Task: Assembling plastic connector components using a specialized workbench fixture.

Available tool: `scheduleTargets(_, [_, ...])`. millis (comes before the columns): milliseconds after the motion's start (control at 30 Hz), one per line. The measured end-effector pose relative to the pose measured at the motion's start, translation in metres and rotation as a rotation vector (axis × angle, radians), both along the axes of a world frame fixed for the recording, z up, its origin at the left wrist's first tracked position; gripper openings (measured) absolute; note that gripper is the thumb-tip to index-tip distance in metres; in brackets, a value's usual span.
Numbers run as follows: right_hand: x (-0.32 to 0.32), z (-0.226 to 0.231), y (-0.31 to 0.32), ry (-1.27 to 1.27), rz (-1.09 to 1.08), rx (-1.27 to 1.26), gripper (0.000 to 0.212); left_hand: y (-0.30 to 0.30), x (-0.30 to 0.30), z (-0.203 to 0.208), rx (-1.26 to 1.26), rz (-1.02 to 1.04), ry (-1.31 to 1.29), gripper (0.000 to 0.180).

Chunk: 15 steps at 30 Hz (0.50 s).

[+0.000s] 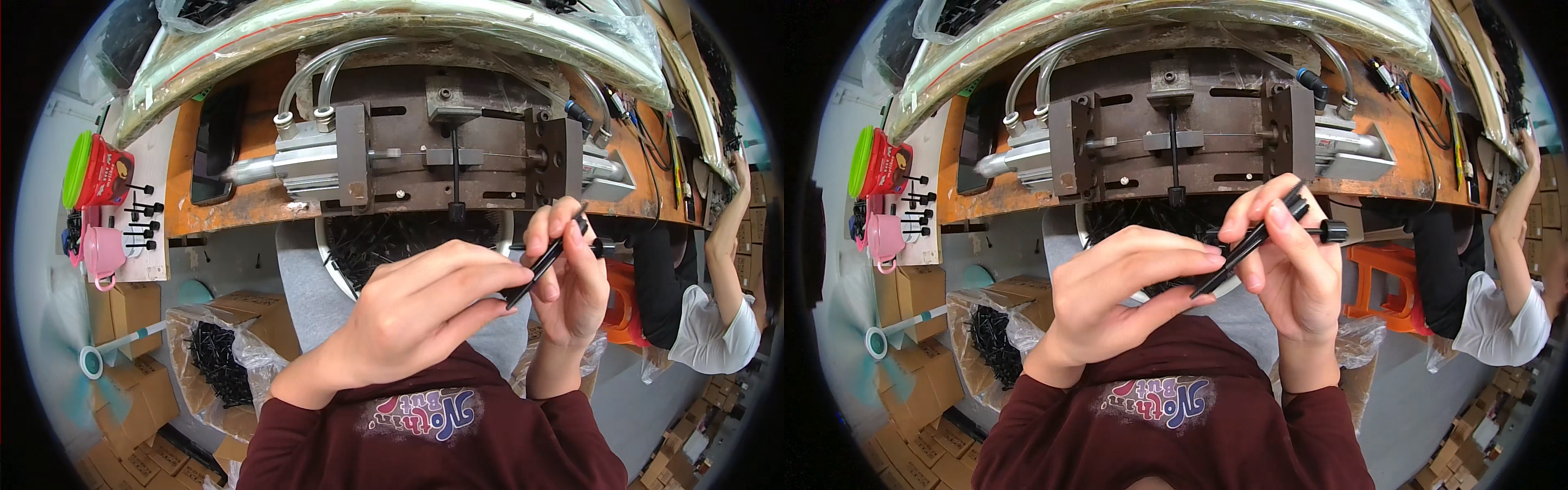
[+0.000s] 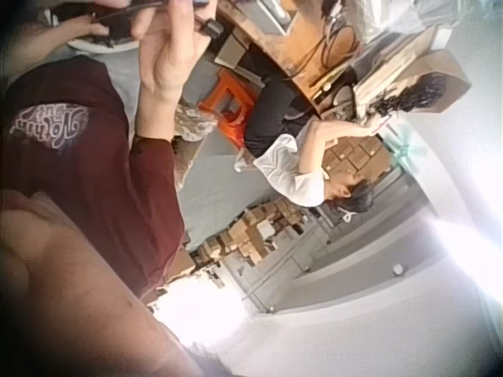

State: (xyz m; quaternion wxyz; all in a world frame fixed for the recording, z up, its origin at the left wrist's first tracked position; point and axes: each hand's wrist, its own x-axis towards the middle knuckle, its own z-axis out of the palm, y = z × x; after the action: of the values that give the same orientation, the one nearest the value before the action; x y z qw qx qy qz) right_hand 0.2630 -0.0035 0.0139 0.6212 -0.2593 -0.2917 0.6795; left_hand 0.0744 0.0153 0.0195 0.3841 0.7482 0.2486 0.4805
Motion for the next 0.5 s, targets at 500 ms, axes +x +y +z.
scheduleTargets(500, [0.002, 0.003, -0.014, -0.367, -0.378, 0.108, 0.034, 0.015, -0.004, -0.018, 0.343, 0.354, 0.568, 0.026])
